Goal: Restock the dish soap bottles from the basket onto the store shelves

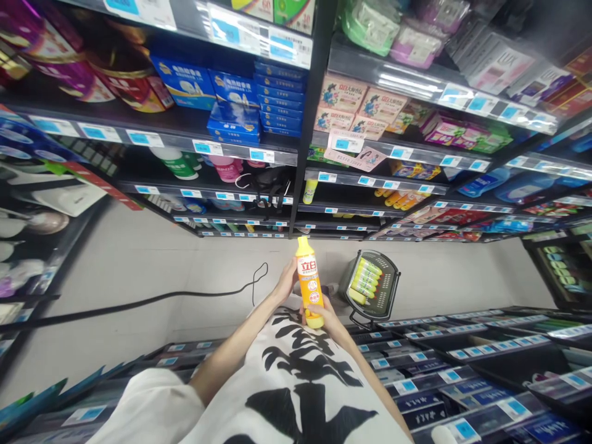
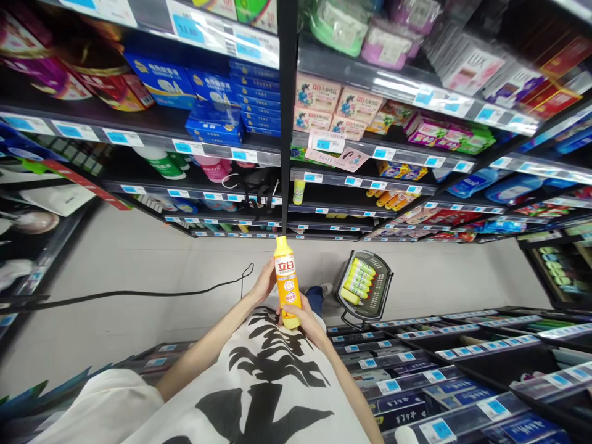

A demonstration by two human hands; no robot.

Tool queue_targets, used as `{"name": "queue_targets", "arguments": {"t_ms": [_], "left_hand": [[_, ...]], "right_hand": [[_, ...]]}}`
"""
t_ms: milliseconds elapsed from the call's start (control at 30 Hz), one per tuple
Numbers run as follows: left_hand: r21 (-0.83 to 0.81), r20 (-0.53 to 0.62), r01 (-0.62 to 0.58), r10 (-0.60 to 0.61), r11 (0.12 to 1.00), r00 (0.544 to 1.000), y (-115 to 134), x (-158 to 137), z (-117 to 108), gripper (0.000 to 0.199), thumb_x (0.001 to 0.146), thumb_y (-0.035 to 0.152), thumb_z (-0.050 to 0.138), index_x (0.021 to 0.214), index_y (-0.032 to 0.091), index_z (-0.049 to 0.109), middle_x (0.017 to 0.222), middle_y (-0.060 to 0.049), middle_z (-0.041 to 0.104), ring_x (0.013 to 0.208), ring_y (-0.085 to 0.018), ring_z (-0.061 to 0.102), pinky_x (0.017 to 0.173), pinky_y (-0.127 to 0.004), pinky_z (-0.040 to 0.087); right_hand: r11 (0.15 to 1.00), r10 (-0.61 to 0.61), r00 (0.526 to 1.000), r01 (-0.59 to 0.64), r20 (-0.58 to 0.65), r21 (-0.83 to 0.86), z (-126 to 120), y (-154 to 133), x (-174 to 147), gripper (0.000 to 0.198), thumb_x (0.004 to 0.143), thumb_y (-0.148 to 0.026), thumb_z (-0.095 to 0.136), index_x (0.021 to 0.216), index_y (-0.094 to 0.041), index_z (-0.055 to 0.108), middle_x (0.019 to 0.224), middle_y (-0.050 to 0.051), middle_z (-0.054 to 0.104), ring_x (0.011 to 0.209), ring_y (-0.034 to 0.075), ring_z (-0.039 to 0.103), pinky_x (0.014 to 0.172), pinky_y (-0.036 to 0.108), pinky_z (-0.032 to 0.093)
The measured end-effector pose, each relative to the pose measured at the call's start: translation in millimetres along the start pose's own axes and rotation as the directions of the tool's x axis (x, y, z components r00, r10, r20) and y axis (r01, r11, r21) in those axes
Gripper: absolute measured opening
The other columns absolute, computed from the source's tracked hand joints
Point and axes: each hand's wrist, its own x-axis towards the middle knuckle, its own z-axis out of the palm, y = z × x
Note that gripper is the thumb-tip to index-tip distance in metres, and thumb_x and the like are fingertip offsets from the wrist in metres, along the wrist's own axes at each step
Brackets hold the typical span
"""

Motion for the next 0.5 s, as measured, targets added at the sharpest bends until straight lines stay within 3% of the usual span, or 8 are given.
{"name": "queue_targets", "arguments": {"t_ms": [167,300,400,500], "left_hand": [[0.041,-0.035,0.005,-0.003,0.999,0.999,2.9,-1.6,1.0,0.057,0.081,0.071,0.068,0.093,0.015,0.066,0.090,-0.007,0.072,0.080,-0.020,0.064,0.076,-0.031,0.049],[0.208,-0.023,-0.054,0.060,0.977,0.998,11.2,-3.5,3.1,0.056,0.088,0.071,0.059,0.093,0.016,0.068,0.088,-0.007,0.071,0.077,-0.020,0.063,0.072,-0.030,0.048],[0.408,0.012,-0.121,0.127,0.905,0.992,23.2,-6.9,7.3,0.054,0.092,0.069,0.053,0.088,0.017,0.068,0.080,-0.004,0.068,0.071,-0.019,0.060,0.066,-0.029,0.047],[0.619,0.089,-0.157,0.130,0.770,0.987,40.5,-17.5,16.8,0.051,0.098,0.061,0.043,0.093,0.018,0.069,0.080,-0.005,0.068,0.074,-0.021,0.062,0.070,-0.032,0.049]], "right_hand": [[0.998,-0.021,0.999,0.023,0.035,-0.063,1.6,-0.7,0.9,0.047,0.077,-0.045,0.082,0.108,-0.020,0.058,0.083,0.002,0.071,0.053,0.016,0.066,0.048,0.026,0.050],[0.984,-0.120,0.993,0.120,0.004,-0.135,3.9,0.5,2.9,0.058,0.074,-0.044,0.086,0.116,-0.023,0.052,0.094,0.002,0.070,0.057,0.015,0.068,0.053,0.027,0.054],[0.964,-0.208,0.977,0.198,-0.041,-0.179,3.7,3.0,3.8,0.059,0.070,-0.040,0.089,0.112,-0.022,0.051,0.096,0.002,0.069,0.059,0.014,0.068,0.057,0.027,0.056],[0.958,-0.237,0.971,0.227,-0.042,-0.174,0.6,7.1,3.0,0.057,0.071,-0.039,0.088,0.111,-0.021,0.051,0.097,0.003,0.068,0.061,0.013,0.068,0.058,0.027,0.056]]}}
